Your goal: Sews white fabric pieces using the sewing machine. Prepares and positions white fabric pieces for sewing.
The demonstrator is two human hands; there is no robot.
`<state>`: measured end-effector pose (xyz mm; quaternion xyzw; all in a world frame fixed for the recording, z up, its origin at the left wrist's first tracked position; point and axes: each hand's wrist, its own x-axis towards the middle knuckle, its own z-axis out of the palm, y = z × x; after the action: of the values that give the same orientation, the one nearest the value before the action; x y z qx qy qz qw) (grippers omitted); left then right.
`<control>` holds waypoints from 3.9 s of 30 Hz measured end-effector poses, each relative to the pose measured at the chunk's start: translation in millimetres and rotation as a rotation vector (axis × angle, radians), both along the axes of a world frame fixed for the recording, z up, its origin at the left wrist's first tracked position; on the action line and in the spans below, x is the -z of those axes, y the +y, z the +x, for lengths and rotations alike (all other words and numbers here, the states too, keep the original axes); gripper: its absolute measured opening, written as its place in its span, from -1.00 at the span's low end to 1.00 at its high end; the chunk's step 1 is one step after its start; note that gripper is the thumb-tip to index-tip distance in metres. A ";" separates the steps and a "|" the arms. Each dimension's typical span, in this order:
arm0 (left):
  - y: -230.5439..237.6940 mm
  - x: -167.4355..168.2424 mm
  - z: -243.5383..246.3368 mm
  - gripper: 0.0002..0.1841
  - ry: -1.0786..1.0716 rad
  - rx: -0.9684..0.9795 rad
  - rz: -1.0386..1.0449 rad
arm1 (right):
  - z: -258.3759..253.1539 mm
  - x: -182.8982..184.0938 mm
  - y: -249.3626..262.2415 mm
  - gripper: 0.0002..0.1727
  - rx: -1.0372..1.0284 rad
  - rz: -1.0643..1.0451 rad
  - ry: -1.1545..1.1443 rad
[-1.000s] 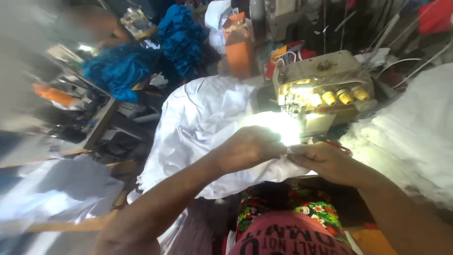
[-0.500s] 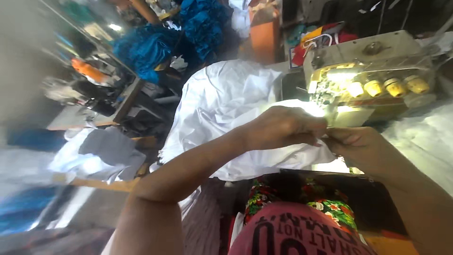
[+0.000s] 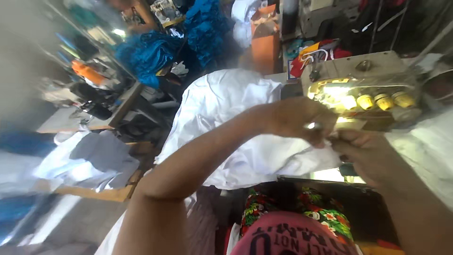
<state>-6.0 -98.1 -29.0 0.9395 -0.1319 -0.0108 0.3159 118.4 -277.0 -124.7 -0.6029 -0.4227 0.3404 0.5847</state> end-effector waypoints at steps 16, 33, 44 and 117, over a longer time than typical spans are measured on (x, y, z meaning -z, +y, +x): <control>-10.4 64.7 -43.6 -0.86 -0.537 -0.001 0.218 | -15.5 15.3 -14.8 -0.68 -0.134 0.024 -0.394; -6.2 57.9 -37.6 -0.84 -0.362 -0.059 0.110 | -16.8 8.1 -19.6 -0.57 -0.152 0.121 -0.636; 2.0 24.5 -4.3 -0.79 -0.144 0.043 0.157 | -9.0 16.5 -21.4 -0.72 -0.094 0.230 -0.427; 43.5 6.3 31.7 -0.69 -0.099 -0.306 -0.938 | 63.7 122.2 54.1 -0.87 -0.080 0.283 -0.239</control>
<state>25.8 -54.6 -35.3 0.7041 0.0023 0.1410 0.6960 182.1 -222.9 -246.9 -0.5334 -0.5564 0.2265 0.5955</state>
